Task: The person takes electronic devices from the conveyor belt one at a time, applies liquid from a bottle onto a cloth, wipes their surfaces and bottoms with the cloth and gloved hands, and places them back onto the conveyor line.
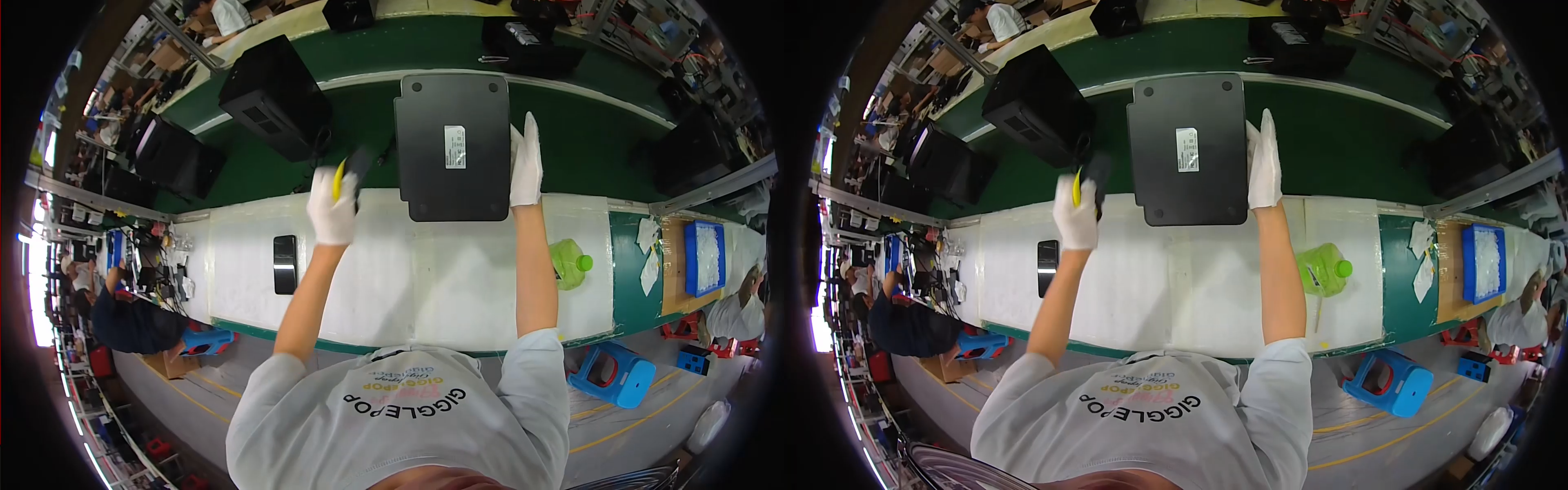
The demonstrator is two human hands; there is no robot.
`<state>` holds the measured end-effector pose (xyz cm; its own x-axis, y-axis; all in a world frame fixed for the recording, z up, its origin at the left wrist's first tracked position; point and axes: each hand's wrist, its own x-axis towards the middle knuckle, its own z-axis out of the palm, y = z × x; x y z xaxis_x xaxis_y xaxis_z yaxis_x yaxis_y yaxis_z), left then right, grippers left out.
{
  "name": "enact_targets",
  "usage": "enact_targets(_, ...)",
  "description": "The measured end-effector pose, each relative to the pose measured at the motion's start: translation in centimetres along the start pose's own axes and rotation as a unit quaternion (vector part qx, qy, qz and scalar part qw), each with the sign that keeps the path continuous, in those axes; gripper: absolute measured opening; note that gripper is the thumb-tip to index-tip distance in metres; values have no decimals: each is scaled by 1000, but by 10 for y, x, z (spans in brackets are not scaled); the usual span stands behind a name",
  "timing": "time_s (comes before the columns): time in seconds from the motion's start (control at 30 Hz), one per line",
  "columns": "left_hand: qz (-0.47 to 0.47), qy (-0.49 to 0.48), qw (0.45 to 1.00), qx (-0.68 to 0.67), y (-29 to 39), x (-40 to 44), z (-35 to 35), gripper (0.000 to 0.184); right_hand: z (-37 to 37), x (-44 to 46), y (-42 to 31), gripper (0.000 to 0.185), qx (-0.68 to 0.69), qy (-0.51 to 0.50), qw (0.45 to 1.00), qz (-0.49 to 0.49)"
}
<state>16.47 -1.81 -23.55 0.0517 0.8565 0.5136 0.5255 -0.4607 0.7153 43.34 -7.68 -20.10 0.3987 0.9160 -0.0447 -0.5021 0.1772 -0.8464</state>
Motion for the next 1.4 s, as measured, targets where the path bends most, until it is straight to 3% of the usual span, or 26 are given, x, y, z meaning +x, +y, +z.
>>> enact_targets(0.03, 22, -14, 997, -74, 43, 14, 3, 13, -7, 3, 1, 63, 47, -49, 997, 27)
enact_targets(0.07, 160, 11, 984, -76, 82, 24, 8, 19, -8, 0, 0, 63, 46, -49, 997, 26)
enact_targets(0.1, 204, -22, 974, -94, 112, 28, 14, 23, -8, -5, 0, 65, 38, -74, 996, -11)
enact_targets(0.13, 328, -68, 940, -68, 137, 33, 20, 19, -7, -10, 0, 68, 31, -99, 993, -49)
enact_targets(0.2, 442, -240, 863, 54, 149, 31, 52, 5, -7, -6, -5, 78, 73, -61, 994, 51)
enact_targets(0.27, 486, -274, 822, 113, 146, 28, 72, 7, -16, -10, -1, 77, 132, -98, 986, 41)
enact_targets(0.37, 466, -156, 862, 125, 152, 74, 89, 10, -17, -21, 8, 84, -30, -11, 997, -63)
enact_targets(0.4, 445, -145, 867, 172, 160, 92, 92, 9, -13, -20, -5, 83, 70, -63, 995, 34)
enact_targets(0.43, 442, -137, 868, 181, 157, 98, 99, 9, -5, -22, -8, 87, -21, -15, 1000, -7)
enact_targets(0.53, 436, -125, 872, 187, 158, 97, 104, 9, -11, -5, -11, 88, 57, -76, 995, 31)
enact_targets(0.6, 463, -126, 863, 160, 156, 88, 108, 8, -21, 4, -3, 79, 42, -57, 997, 34)
enact_targets(0.67, 493, -200, 833, 150, 161, 52, 96, 9, -56, 27, 32, 65, -115, 67, 966, -223)
enact_targets(0.7, 500, -216, 827, 141, 156, 42, 94, 10, -17, -11, -3, 59, -99, 7, 985, -138)
enact_targets(0.73, 508, -235, 818, 132, 151, 36, 95, 11, -26, -5, 5, 60, -90, 8, 986, -136)
enact_targets(0.8, 509, -169, 835, 123, 150, 60, 101, 7, -43, 20, 33, 62, -80, 89, 966, -228)
enact_targets(0.83, 467, -133, 861, 148, 151, 84, 102, 8, -40, 15, 6, 72, 33, -91, 994, -46)
enact_targets(0.87, 428, -97, 882, 174, 152, 100, 102, 8, -24, 2, -8, 76, 48, -77, 996, 1)
enact_targets(0.93, 437, -100, 877, 174, 151, 101, 102, 10, -34, 16, 4, 74, -24, -9, 1000, 2)
enact_targets(0.97, 444, -104, 872, 180, 149, 98, 100, 11, -12, -7, -17, 65, -149, 37, 985, -79)
enact_targets(1.07, 505, -246, 806, 186, 141, 25, 82, 13, -21, 10, -5, 59, -39, 61, 997, -39)
enact_targets(1.1, 511, -252, 801, 184, 139, 18, 79, 12, -10, 1, -17, 57, -77, 107, 991, 19)
enact_targets(1.13, 514, -259, 798, 179, 137, 15, 76, 10, -14, 4, -12, 57, -77, 111, 991, 18)
enact_targets(1.2, 484, -162, 846, 156, 144, 48, 80, 6, -28, 7, 3, 59, -134, 82, 983, -96)
enact_targets(1.23, 463, -117, 862, 170, 138, 70, 86, 6, -26, 2, -6, 60, -249, 109, 960, -74)
enact_targets(1.27, 418, -90, 882, 199, 138, 88, 90, 7, -28, 1, -7, 60, -251, 111, 959, -76)
enact_targets(1.4, 465, -122, 862, 161, 134, 77, 80, 4, -33, 4, -5, 61, -274, 111, 950, -102)
